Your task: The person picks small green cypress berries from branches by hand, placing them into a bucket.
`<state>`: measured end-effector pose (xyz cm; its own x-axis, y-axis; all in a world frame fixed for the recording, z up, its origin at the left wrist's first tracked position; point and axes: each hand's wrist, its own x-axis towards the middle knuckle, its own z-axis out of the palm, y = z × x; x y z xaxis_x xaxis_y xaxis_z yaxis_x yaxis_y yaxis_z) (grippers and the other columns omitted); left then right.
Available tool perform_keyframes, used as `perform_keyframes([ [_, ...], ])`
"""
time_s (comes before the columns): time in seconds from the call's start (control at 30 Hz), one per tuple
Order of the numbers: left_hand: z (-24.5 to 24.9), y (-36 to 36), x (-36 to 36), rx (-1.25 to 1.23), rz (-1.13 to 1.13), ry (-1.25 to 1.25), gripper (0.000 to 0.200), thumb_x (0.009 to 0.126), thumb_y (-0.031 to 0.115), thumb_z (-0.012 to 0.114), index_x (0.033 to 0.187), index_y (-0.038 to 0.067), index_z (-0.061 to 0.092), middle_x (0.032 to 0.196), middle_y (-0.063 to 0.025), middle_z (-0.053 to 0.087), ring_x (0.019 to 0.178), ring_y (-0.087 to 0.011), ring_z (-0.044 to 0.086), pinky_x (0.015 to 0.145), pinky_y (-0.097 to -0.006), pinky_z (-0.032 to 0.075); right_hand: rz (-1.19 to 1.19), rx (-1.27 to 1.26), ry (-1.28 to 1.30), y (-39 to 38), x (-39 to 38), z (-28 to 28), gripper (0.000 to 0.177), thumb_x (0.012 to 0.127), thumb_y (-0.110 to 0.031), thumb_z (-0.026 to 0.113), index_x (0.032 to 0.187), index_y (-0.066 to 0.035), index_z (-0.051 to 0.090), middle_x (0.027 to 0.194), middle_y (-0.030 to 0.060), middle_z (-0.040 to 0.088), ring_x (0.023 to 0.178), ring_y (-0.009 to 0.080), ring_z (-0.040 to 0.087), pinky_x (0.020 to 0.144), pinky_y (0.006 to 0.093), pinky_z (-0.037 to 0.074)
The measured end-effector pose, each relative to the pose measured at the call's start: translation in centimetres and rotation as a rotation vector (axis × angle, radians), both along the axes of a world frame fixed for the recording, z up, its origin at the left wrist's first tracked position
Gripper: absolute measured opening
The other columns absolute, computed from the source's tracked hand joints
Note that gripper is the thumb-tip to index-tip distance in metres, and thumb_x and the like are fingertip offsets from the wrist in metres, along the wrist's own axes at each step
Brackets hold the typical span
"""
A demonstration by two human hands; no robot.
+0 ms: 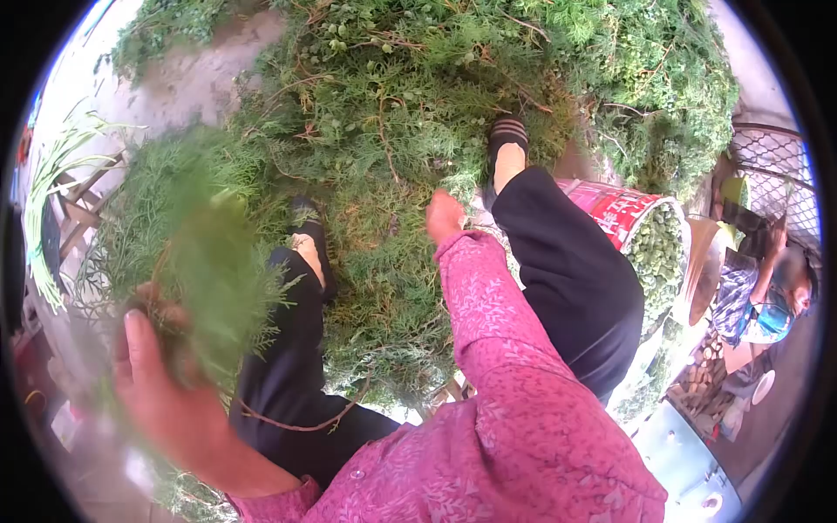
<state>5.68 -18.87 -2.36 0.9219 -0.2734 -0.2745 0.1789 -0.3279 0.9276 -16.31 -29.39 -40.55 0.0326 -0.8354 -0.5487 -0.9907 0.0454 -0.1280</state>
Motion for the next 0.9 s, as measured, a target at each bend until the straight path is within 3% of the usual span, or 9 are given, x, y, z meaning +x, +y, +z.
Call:
perform_keyframes([
  [0.13,0.2,0.4,0.1,-0.025,-0.047,0.022,0.023,0.084,0.019,0.058,0.097,0.0,0.059,0.08,-0.0059,0.061,0.064,-0.0088,0.055,0.05,-0.015,0.034,-0.107,-0.053,-0.093,0.2,-0.7,-0.8,0.029,0.073,-0.027,0.051,0.085,-0.002,0.059,0.085,0.0219,0.06,0.082,0.0389,0.057,0.075,0.0433,0.045],
  [0.2,-0.3,0.6,0.1,-0.05,-0.035,-0.014,0.023,0.084,0.019,0.059,0.097,0.0,0.059,0.079,-0.0058,0.061,0.063,-0.0087,0.055,0.05,-0.0151,0.034,-0.094,-0.06,-0.164,1.2,-0.3,-0.2,0.024,0.075,-0.023,0.051,0.087,-0.003,0.059,0.083,0.0179,0.062,0.068,0.0313,0.06,0.063,0.0396,0.048],
  [0.33,-0.5,1.1,-0.2,-0.121,-0.08,0.0,0.018,0.084,0.016,0.059,0.094,0.001,0.06,0.076,-0.0029,0.061,0.061,-0.0055,0.052,0.048,-0.0163,0.032,-0.941,0.573,-1.081,4.8,4.5,8.7,0.01,0.076,-0.013,0.054,0.08,-0.004,0.057,0.068,0.0097,0.057,0.048,0.0166,0.052,0.044,0.0285,0.044],
  [0.37,-0.6,1.3,-0.1,-0.102,-0.122,-0.015,0.017,0.084,0.015,0.058,0.094,0.002,0.061,0.075,-0.0017,0.06,0.061,-0.0042,0.052,0.047,-0.0165,0.031,-0.946,0.674,-1.15,5.7,5.9,11.1,0.004,0.075,-0.008,0.057,0.074,-0.006,0.054,0.065,0.0048,0.054,0.043,0.0096,0.044,0.037,0.0228,0.039],
  [0.43,-0.6,1.4,-0.1,-0.038,-0.167,-0.053,0.016,0.085,0.015,0.058,0.095,0.003,0.061,0.073,0.0004,0.06,0.06,-0.0023,0.05,0.047,-0.0158,0.03,-0.811,0.746,-1.157,6.5,7.0,14.2,0.007,0.077,-0.011,0.058,0.079,-0.004,0.057,0.065,0.0031,0.056,0.046,0.0082,0.046,0.041,0.0228,0.041],
  [0.5,-0.8,1.8,0.0,-0.023,-0.309,-0.024,0.017,0.084,0.014,0.059,0.096,0.002,0.061,0.075,0.0014,0.061,0.059,-0.0006,0.048,0.046,-0.0155,0.028,-0.19,0.752,-1.179,6.8,7.6,16.6,0.015,0.082,-0.014,0.056,0.092,-0.003,0.059,0.065,0.0016,0.056,0.047,0.0056,0.048,0.043,0.0213,0.041],
  [0.7,0.5,1.2,-1.3,-0.19,-0.579,0.397,0.028,0.08,0.011,0.064,0.105,0.0,0.057,0.097,-0.0051,0.06,0.089,-0.0124,0.055,0.078,-0.0235,0.044,-0.035,0.75,-1.411,3.3,7.6,31.1,0.015,0.078,-0.013,0.058,0.086,-0.001,0.061,0.061,-0.001,0.054,0.048,0.0053,0.046,0.043,0.0199,0.037],
  [0.8,0.2,1.2,-0.9,-0.365,-0.819,0.571,0.037,0.077,0.01,0.067,0.107,-0.006,0.053,0.097,-0.0083,0.059,0.085,-0.0133,0.056,0.076,-0.0246,0.045,0.047,0.656,-1.473,2.2,7.2,34.1,0.013,0.078,-0.012,0.058,0.084,-0.001,0.061,0.059,-0.0011,0.053,0.046,0.0048,0.045,0.042,0.0193,0.035],
  [0.9,0.1,1.5,-1.1,-0.316,-0.787,0.501,0.035,0.076,0.009,0.067,0.105,-0.006,0.054,0.095,-0.0069,0.06,0.083,-0.0124,0.055,0.075,-0.0245,0.046,0.062,0.567,-1.423,2.7,7.0,35.2,0.015,0.079,-0.014,0.056,0.082,-0.001,0.061,0.055,-0.0007,0.049,0.044,0.0047,0.041,0.041,0.0194,0.031],
])
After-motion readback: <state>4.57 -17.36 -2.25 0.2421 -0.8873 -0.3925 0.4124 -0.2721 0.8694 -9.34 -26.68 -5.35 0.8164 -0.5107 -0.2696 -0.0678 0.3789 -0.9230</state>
